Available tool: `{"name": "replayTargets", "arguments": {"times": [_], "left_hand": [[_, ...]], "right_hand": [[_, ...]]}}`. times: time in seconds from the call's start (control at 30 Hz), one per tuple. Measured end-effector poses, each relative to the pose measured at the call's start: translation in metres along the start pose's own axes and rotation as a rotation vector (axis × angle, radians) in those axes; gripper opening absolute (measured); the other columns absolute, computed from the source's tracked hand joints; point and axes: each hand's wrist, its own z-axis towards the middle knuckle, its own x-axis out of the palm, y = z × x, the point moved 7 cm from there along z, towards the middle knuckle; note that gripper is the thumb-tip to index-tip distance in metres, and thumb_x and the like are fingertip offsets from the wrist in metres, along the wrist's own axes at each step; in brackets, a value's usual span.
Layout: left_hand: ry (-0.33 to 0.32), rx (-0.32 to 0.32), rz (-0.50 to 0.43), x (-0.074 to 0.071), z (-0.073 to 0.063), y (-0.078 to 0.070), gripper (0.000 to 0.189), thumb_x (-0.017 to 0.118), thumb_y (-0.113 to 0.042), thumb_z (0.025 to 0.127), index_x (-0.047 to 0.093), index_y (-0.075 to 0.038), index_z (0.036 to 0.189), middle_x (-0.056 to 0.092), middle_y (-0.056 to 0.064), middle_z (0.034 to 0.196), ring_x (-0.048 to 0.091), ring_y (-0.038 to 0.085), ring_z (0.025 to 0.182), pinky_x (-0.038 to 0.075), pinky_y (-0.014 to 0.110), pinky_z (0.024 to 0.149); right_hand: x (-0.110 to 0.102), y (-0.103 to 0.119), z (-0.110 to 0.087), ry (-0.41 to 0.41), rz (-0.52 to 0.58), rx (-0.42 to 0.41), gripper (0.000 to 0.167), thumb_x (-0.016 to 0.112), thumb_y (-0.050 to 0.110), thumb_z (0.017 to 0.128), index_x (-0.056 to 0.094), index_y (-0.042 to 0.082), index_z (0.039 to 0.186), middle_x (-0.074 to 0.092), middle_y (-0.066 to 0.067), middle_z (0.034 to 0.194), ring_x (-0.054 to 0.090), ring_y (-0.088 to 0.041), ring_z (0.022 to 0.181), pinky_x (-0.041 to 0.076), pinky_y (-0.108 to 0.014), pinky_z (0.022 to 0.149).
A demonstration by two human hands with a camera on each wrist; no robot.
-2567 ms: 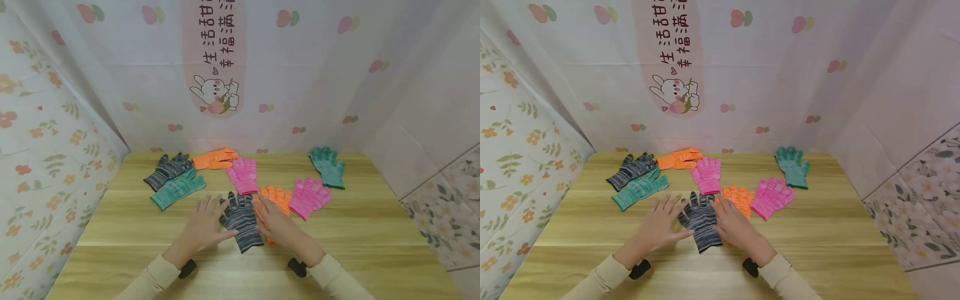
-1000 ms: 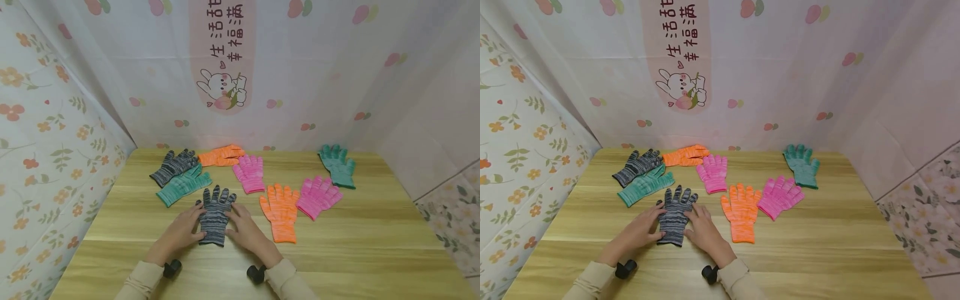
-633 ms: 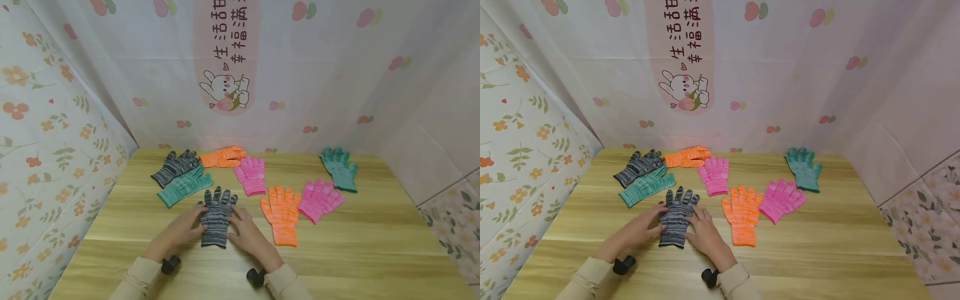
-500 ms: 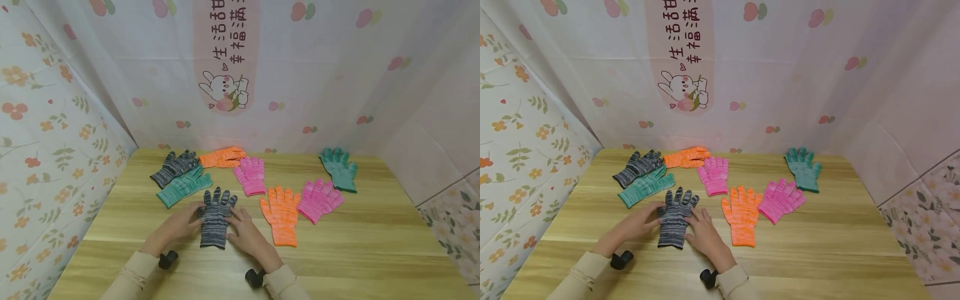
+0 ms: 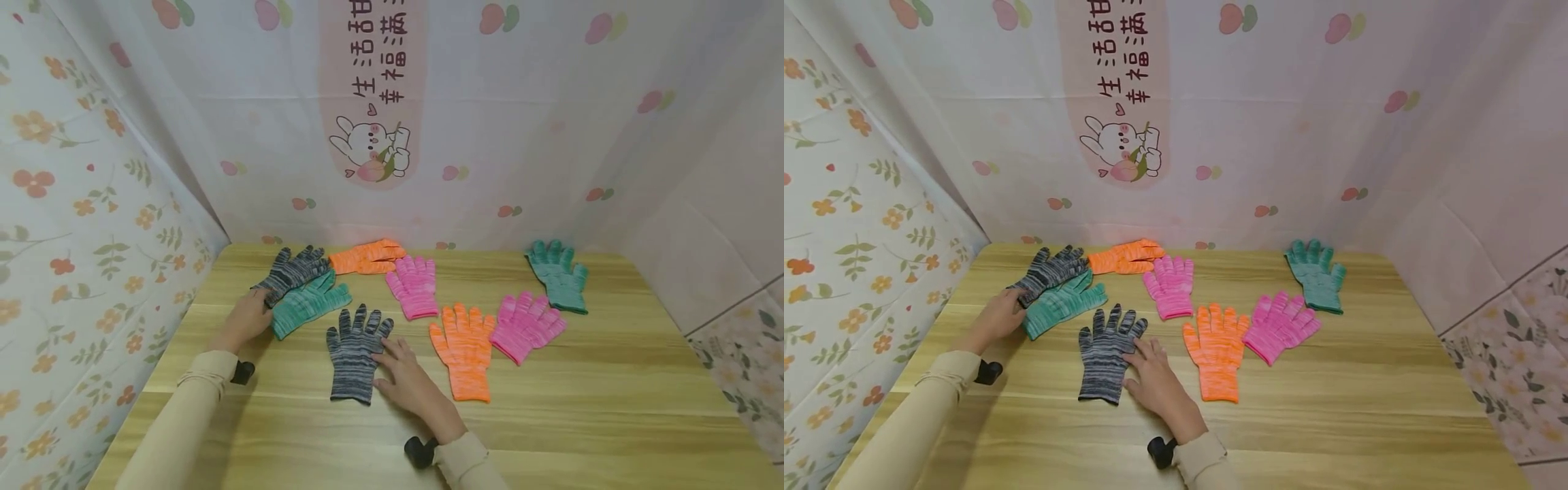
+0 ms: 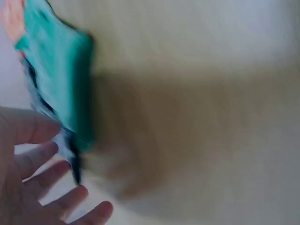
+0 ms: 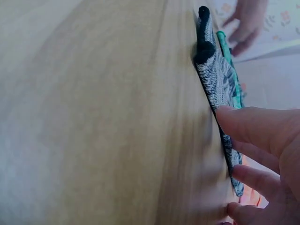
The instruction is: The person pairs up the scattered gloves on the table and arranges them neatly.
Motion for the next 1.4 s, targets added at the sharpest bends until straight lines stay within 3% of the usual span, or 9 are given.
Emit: {"name": "replayTargets", "arguments": {"times": [0.13,0.27,0.37,0.5,0.6,0.77,0.93,1.07,1.4], "left_hand": [[-0.004,0.019,-0.035,0.004,-0.001,0.014,0.044,0.042,-0.001,0.088,0.038,0.018,0.127,0.039,0.041,0.126,0.038,0.056,0.117,0.033,0.061,0.099],[-0.066,0.052,0.042,0.0,-0.005,0.017,0.041,0.042,0.005,0.086,0.044,0.016,0.126,0.045,0.041,0.117,0.047,0.056,0.105,0.04,0.06,0.091],[-0.061,0.023,0.105,-0.002,-0.005,0.021,0.041,0.042,0.006,0.085,0.048,0.015,0.125,0.048,0.039,0.114,0.05,0.056,0.1,0.043,0.059,0.087],[0.017,-0.096,0.121,0.0,-0.004,0.03,0.041,0.037,-0.001,0.091,0.045,0.014,0.128,0.042,0.038,0.122,0.045,0.057,0.106,0.042,0.061,0.089],[0.05,-0.148,0.117,0.0,-0.004,0.033,0.042,0.036,-0.012,0.097,0.043,0.013,0.13,0.035,0.037,0.13,0.038,0.058,0.111,0.039,0.063,0.09],[0.069,-0.165,0.126,-0.001,-0.004,0.033,0.041,0.042,-0.012,0.096,0.042,0.011,0.129,0.033,0.034,0.136,0.035,0.056,0.116,0.037,0.064,0.092],[0.003,-0.165,0.122,-0.006,-0.006,0.036,0.035,0.046,0.001,0.085,0.045,0.012,0.119,0.045,0.034,0.121,0.043,0.052,0.11,0.042,0.06,0.088],[-0.069,-0.143,0.111,-0.012,-0.009,0.041,0.033,0.047,0.002,0.085,0.05,0.013,0.116,0.048,0.034,0.114,0.048,0.051,0.104,0.044,0.058,0.086],[-0.075,-0.167,0.115,-0.017,-0.017,0.053,0.023,0.049,-0.008,0.09,0.053,0.007,0.108,0.047,0.032,0.104,0.046,0.052,0.095,0.043,0.055,0.074]], "right_hand": [[-0.001,-0.003,-0.001,0.006,0.007,0.007,0.043,0.063,0.019,0.088,0.055,0.004,0.128,0.033,-0.018,0.147,0.018,-0.047,0.138,0.026,-0.061,0.107],[-0.002,-0.002,-0.001,0.015,0.016,0.01,0.044,0.063,0.019,0.088,0.055,0.004,0.128,0.033,-0.018,0.147,0.017,-0.046,0.138,0.026,-0.061,0.107],[-0.001,-0.001,-0.001,0.022,0.023,0.014,0.044,0.063,0.019,0.088,0.055,0.004,0.128,0.032,-0.018,0.148,0.016,-0.046,0.139,0.026,-0.06,0.107],[0.0,-0.001,-0.001,0.027,0.031,0.011,0.044,0.063,0.018,0.088,0.055,0.003,0.128,0.032,-0.019,0.148,0.016,-0.046,0.139,0.026,-0.06,0.107],[0.001,-0.001,-0.001,0.026,0.037,0.01,0.044,0.063,0.018,0.088,0.055,0.003,0.128,0.032,-0.019,0.148,0.016,-0.046,0.139,0.025,-0.06,0.107],[0.002,-0.003,0.001,0.01,0.028,0.02,0.043,0.062,0.019,0.088,0.055,0.004,0.128,0.032,-0.018,0.148,0.016,-0.045,0.139,0.025,-0.06,0.107],[0.002,-0.004,0.001,0.002,0.028,0.023,0.043,0.062,0.02,0.088,0.056,0.004,0.128,0.033,-0.017,0.148,0.016,-0.046,0.138,0.026,-0.06,0.107],[0.002,-0.004,0.0,0.005,0.029,0.019,0.043,0.062,0.02,0.088,0.056,0.004,0.127,0.033,-0.018,0.148,0.016,-0.046,0.138,0.025,-0.06,0.107],[0.0,-0.003,0.0,0.004,0.031,0.017,0.042,0.062,0.02,0.089,0.056,0.003,0.127,0.032,-0.018,0.148,0.016,-0.046,0.138,0.026,-0.06,0.107]]}}
